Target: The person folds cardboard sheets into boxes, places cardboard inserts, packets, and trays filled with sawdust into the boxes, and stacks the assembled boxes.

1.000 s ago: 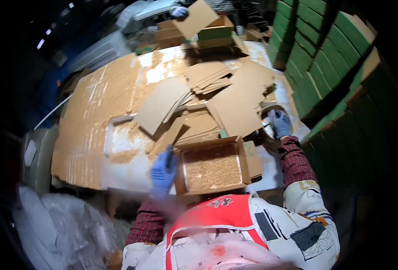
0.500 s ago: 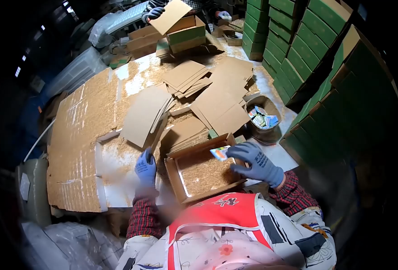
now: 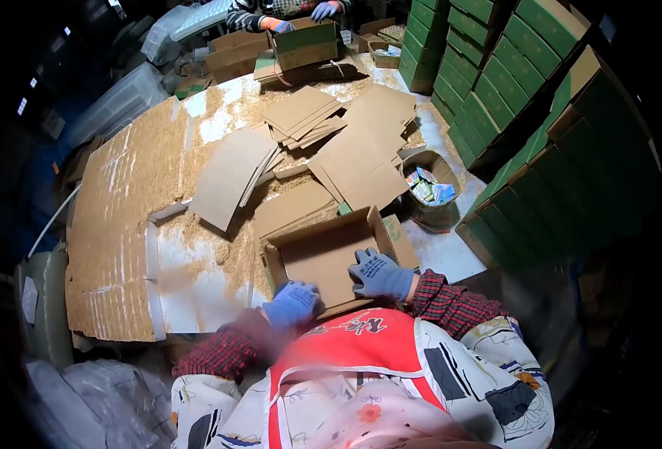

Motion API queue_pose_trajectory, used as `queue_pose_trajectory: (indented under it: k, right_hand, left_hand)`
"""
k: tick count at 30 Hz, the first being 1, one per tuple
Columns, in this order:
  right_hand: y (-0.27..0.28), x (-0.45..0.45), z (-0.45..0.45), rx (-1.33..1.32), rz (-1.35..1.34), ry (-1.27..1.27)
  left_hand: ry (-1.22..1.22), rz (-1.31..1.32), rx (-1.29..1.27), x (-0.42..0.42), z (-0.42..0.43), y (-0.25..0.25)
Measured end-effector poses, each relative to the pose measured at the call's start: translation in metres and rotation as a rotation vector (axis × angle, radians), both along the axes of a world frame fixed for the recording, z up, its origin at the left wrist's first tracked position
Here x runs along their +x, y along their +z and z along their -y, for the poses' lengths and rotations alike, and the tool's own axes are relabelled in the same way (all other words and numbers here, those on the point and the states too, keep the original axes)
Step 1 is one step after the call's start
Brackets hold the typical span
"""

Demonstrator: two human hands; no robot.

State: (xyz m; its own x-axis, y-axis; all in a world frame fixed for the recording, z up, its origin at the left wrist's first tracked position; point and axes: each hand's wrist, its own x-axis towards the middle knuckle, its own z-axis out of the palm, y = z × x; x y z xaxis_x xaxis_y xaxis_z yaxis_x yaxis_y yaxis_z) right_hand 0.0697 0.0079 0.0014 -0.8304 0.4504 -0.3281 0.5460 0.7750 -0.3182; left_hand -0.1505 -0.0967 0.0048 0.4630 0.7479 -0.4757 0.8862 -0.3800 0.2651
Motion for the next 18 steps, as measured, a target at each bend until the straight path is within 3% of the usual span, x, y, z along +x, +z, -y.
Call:
queue_pose_trajectory:
  k: [1,2,4,5,6,7,8,9,10,12,13,14,15,16,18]
  right_hand:
    - [0.001,-0.003,-0.006,-0.040,0.015,-0.021]
    - [0.009,-0.001,-0.008,-0.032,0.011,-0.035]
    - [0.038,0.009,-0.016,-0.307,-0.749,-0.213]
    - [0.058,0.019,-0.019,-0.331,-0.916,-0.335]
    - [0.042,0.031,-0.034,-0.203,-1.053,-0.387]
    - [0.013,0.042,-0.050,-0.366,-1.159,-0.578]
    - [-0.014,0.052,-0.066,-0.521,-1.298,-0.770]
    - [-0.055,0.060,-0.078,-0.639,-1.310,-0.917]
    - [-0.109,0.062,-0.080,-0.799,-1.207,-0.961]
    - [-0.232,0.059,-0.075,-1.368,-1.055,-0.821]
    - [-0.204,0.045,-0.062,-0.864,-0.838,-0.808]
    - [-0.144,0.020,-0.045,-0.364,-0.597,-0.786]
    - [-0.098,0.009,-0.026,-0.217,-0.506,-0.900]
    - [-0.076,0.010,-0.025,-0.299,-0.541,-0.882]
    - [-0.106,0.006,-0.030,-0.375,-0.695,-0.814]
  left_hand:
    - [0.000,-0.045,0.105,-0.002,0.001,0.007]
    - [0.125,0.116,0.079,-0.001,-0.005,0.039]
    - [0.376,0.526,0.548,-0.013,0.000,0.050]
    - [0.539,0.626,0.676,-0.023,0.004,0.045]
    - [0.708,0.723,0.799,-0.036,0.011,0.032]
    - [0.938,0.796,0.822,-0.049,0.016,0.005]
    - [1.213,1.080,0.603,-0.058,0.022,-0.019]
    - [1.200,1.078,0.600,-0.055,0.030,-0.027]
    - [1.165,0.853,0.504,-0.046,0.034,-0.033]
    - [1.047,0.418,0.330,-0.021,0.032,-0.044]
    - [0.965,0.207,0.254,-0.008,0.027,-0.049]
    - [1.080,0.346,0.222,0.003,0.019,-0.050]
    - [1.195,0.488,0.198,0.013,0.011,-0.051]
    - [1.251,0.640,0.200,0.014,0.004,-0.059]
    - [1.242,0.997,0.116,-0.004,-0.002,-0.089]
